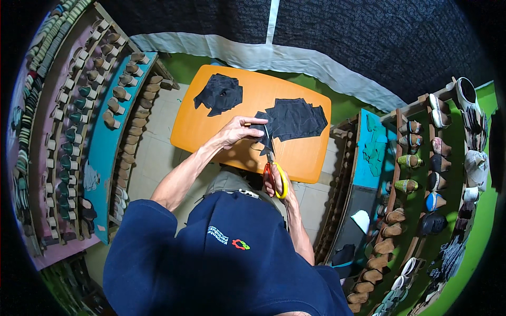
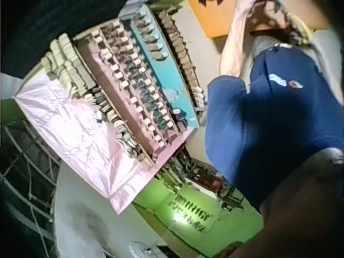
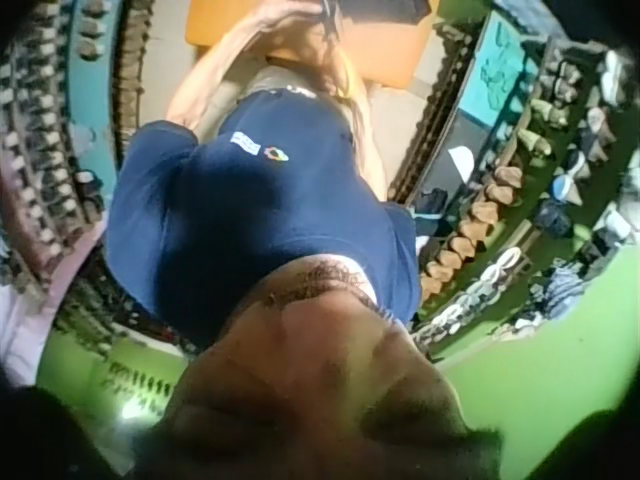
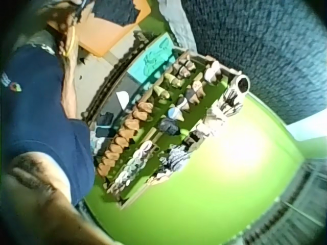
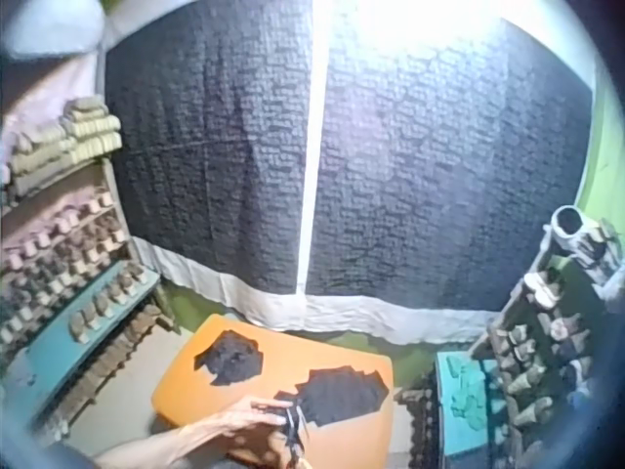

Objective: The person uses yellow-handled scissors to cut black fabric pieces on an orange table. They repeatedly pick up fabric, cut along edges, and place the cut pieces back on the table. The workspace includes shelves with shoe lasts and other materials.

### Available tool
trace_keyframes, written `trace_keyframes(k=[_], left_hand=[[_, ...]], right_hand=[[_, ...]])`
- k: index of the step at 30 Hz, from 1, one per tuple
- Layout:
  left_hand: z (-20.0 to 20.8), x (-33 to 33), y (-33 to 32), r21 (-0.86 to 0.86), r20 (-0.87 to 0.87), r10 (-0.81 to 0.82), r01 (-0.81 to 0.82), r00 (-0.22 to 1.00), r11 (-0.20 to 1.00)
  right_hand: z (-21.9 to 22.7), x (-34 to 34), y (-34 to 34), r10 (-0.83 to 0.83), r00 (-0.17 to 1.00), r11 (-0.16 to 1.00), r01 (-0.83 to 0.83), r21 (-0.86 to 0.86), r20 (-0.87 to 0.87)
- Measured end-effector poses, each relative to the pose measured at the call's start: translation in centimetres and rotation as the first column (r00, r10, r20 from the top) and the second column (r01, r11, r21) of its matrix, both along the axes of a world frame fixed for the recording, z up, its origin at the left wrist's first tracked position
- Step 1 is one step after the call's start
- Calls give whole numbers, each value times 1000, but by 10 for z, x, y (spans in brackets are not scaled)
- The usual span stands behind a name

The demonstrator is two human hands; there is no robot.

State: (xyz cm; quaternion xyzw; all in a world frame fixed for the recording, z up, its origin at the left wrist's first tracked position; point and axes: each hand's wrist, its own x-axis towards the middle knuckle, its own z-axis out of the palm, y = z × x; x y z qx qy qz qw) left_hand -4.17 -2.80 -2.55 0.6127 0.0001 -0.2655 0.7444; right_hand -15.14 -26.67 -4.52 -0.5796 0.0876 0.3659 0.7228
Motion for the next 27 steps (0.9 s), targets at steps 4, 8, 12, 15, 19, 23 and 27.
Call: trace_keyframes(k=[4,8,12,15,19,23,27], left_hand=[[-11,1,-1,-63,11,66,-65,998,996],[-13,0,-7,-68,22,99,-98,995,993],[-11,-3,-11,-109,10,133,-131,991,985],[-17,-7,-11,-96,26,172,-169,985,981],[-15,-12,-16,-121,14,218,-215,976,969],[-18,-12,-14,-80,36,246,-243,969,967],[-12,-9,-12,-110,6,179,-178,984,978]], right_hand=[[1,0,0,-24,1000,1000,24,-2,8],[5,-1,-1,-49,999,997,50,-57,10],[1,-1,0,-63,998,996,63,-60,14],[-1,-1,2,-68,997,995,70,-69,27],[-2,-2,3,-79,996,994,82,-77,42],[-4,-4,2,-58,994,994,66,-86,96],[-7,-3,2,-41,999,999,41,-30,16]])
